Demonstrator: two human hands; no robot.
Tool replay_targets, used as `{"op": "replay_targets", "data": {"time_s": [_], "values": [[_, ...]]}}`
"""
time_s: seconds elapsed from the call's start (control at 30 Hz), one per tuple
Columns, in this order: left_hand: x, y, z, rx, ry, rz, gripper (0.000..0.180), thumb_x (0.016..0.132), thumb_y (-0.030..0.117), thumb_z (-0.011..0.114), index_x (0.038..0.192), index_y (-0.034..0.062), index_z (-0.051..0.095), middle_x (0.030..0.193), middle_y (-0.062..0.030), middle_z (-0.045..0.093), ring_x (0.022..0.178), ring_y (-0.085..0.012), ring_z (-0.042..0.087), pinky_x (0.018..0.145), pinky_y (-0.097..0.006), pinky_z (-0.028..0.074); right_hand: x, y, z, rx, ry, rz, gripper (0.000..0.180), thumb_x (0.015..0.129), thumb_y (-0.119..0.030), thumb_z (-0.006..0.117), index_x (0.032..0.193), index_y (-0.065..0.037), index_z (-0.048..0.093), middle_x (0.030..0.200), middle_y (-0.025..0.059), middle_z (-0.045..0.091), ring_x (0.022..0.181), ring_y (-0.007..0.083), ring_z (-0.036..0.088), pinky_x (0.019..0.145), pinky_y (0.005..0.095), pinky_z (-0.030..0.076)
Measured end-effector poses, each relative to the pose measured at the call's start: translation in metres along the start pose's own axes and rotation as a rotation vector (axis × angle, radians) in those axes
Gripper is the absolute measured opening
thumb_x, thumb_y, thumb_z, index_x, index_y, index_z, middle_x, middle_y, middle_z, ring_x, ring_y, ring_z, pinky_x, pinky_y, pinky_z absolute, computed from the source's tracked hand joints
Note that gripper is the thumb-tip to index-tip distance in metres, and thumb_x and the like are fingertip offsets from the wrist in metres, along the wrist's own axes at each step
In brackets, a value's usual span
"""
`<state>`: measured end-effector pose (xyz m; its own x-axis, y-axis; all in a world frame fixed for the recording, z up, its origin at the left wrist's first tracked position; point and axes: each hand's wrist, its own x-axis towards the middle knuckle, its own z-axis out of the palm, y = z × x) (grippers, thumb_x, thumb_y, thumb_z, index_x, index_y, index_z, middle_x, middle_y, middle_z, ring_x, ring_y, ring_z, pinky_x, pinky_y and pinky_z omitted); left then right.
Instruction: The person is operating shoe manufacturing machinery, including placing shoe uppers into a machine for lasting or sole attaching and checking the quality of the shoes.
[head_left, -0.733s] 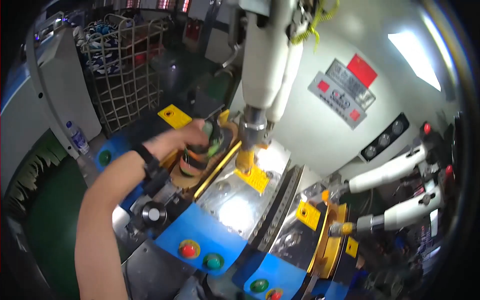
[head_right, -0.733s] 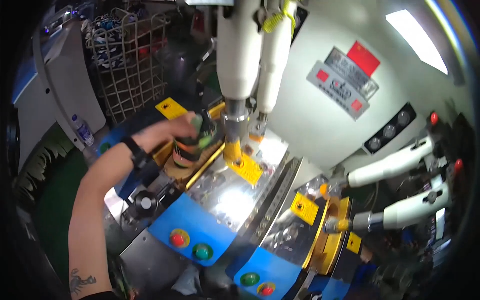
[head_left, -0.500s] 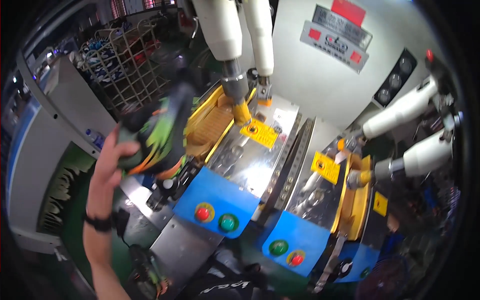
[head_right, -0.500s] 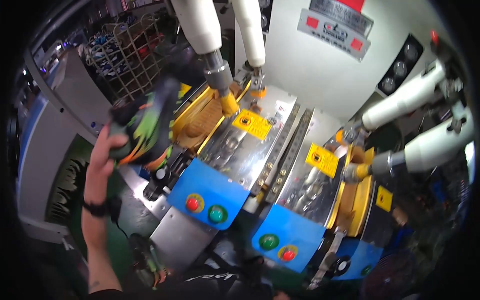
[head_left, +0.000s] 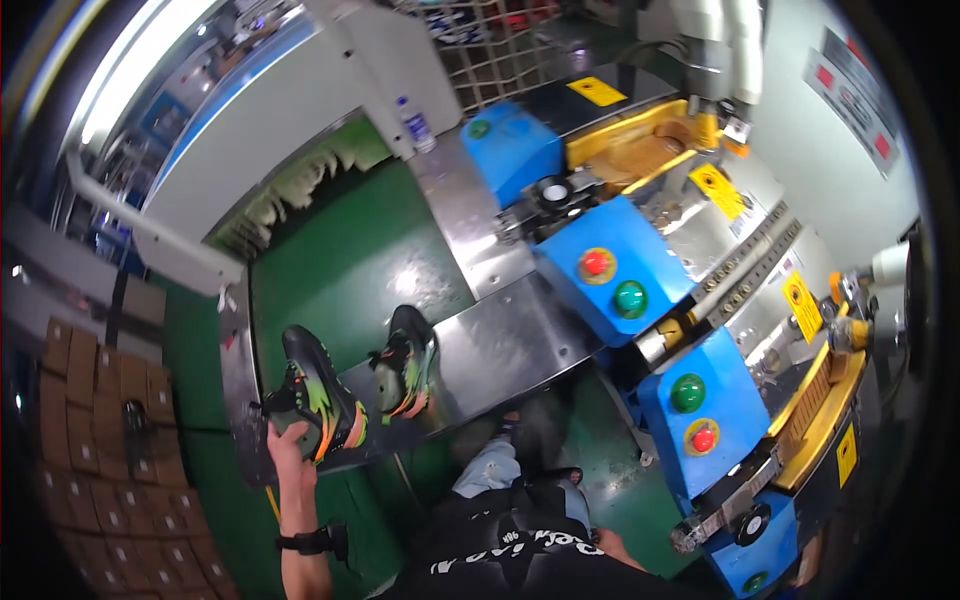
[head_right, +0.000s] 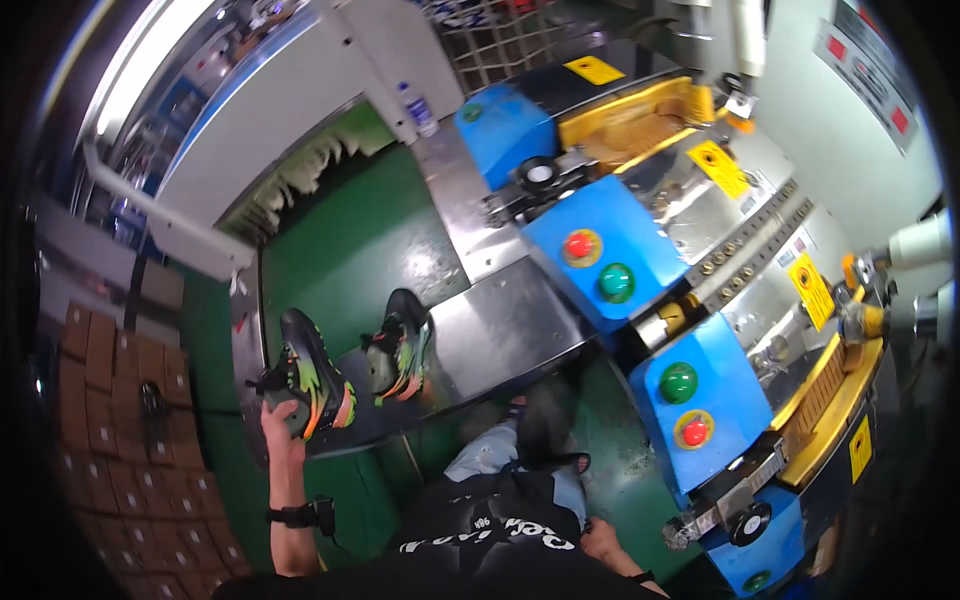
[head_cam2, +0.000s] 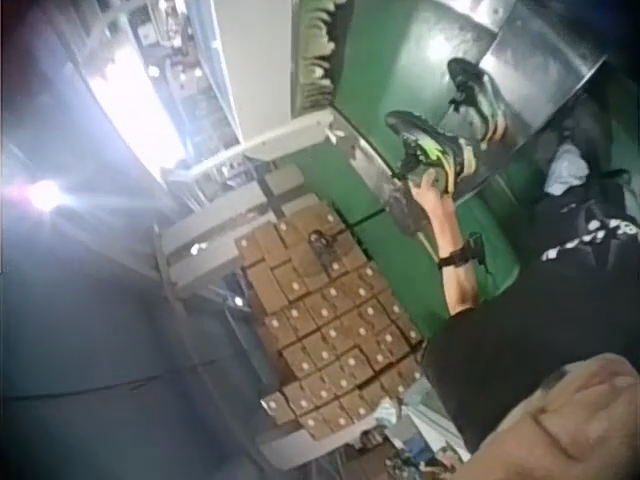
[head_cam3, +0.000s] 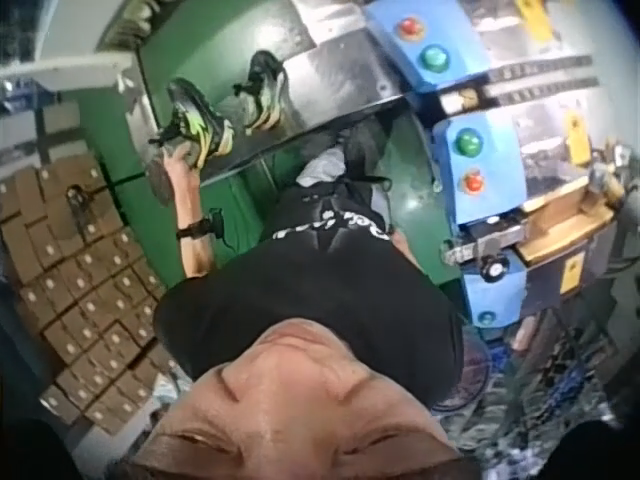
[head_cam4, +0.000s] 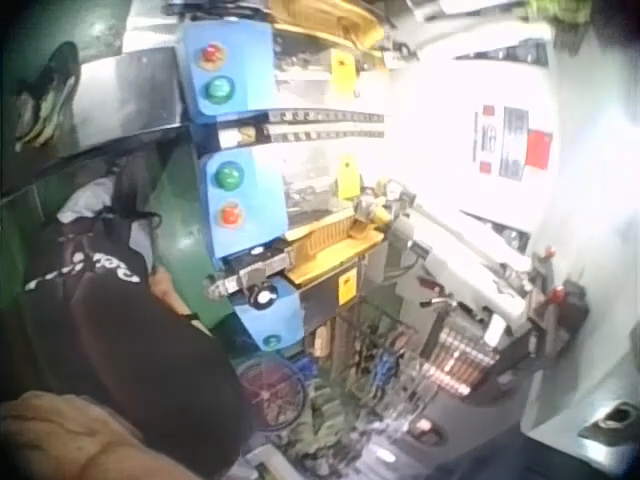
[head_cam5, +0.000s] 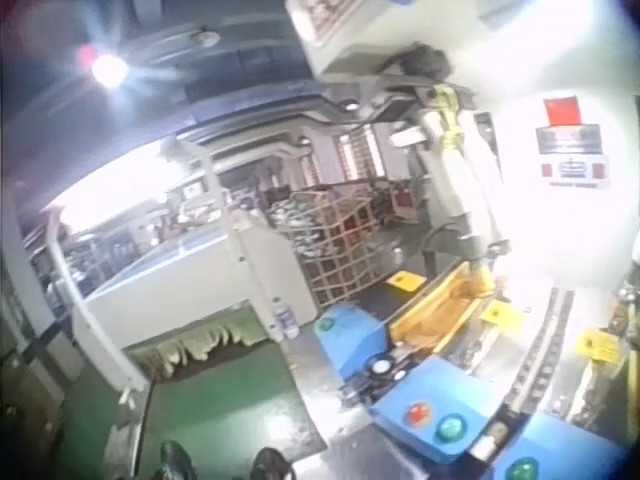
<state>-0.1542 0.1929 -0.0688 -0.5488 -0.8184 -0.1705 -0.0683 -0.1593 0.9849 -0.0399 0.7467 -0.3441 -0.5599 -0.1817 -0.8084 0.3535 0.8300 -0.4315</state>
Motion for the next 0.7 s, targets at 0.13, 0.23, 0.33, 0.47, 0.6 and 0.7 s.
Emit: {"op": "replay_targets", "data": {"time_s": [0.13,0.23,0.33,0.47,0.6,0.7], "values": [[0.036,-0.070,-0.043,0.239,0.073,0.069,0.047,0.069,-0.007,0.063,0.114,0.0027,0.053,0.096,-0.0043,0.059,0.086,-0.0167,0.057,0.078,-0.031,0.048,-0.002,-0.096,-0.044,-0.048,0.293,-0.141,0.032,0.081,-0.015,0.059,0.108,0.002,0.062,0.097,0.0236,0.068,0.092,0.0401,0.066,0.080,0.0450,0.054],[0.058,-0.118,-0.024,0.303,0.006,-0.009,0.054,0.068,-0.007,0.062,0.120,0.0022,0.050,0.102,-0.0059,0.059,0.088,-0.0176,0.057,0.081,-0.030,0.048,0.022,-0.190,-0.055,0.353,0.368,-0.314,0.029,0.087,-0.003,0.059,0.115,0.004,0.058,0.102,0.0173,0.069,0.101,0.0251,0.068,0.088,0.0370,0.054],[0.080,-0.147,-0.019,0.601,-0.274,0.040,0.081,0.067,0.000,0.062,0.141,0.0015,0.029,0.125,-0.0193,0.049,0.116,-0.0288,0.051,0.102,-0.037,0.039,0.041,-0.311,-0.030,0.622,0.180,-0.493,0.042,0.089,0.000,0.060,0.129,0.005,0.046,0.127,0.0193,0.059,0.119,0.0272,0.057,0.100,0.0379,0.049],[0.101,-0.146,-0.026,0.583,-0.359,-0.113,0.087,0.067,0.001,0.062,0.145,0.0026,0.024,0.129,-0.0186,0.047,0.120,-0.0285,0.048,0.104,-0.037,0.037,0.061,-0.461,0.016,0.558,0.284,-0.575,0.074,0.084,-0.011,0.070,0.143,0.003,0.028,0.142,0.0209,0.044,0.136,0.0318,0.040,0.109,0.0443,0.038],[0.113,-0.160,-0.044,0.445,-0.487,-0.172,0.093,0.067,0.004,0.066,0.147,-0.0012,0.019,0.145,-0.0267,0.033,0.137,-0.0368,0.033,0.114,-0.040,0.026,0.124,-0.570,0.051,0.332,0.539,-0.297,0.076,0.077,-0.010,0.070,0.140,0.004,0.030,0.128,0.0265,0.053,0.120,0.0363,0.053,0.102,0.0412,0.041],[0.122,-0.155,-0.049,0.488,-0.536,-0.143,0.091,0.068,0.003,0.064,0.147,-0.0019,0.018,0.150,-0.0272,0.025,0.141,-0.0384,0.026,0.116,-0.041,0.022,0.138,-0.578,0.057,0.328,0.503,-0.293,0.075,0.075,-0.005,0.067,0.140,0.006,0.029,0.129,0.0293,0.050,0.120,0.0416,0.052,0.102,0.0432,0.040]]}}
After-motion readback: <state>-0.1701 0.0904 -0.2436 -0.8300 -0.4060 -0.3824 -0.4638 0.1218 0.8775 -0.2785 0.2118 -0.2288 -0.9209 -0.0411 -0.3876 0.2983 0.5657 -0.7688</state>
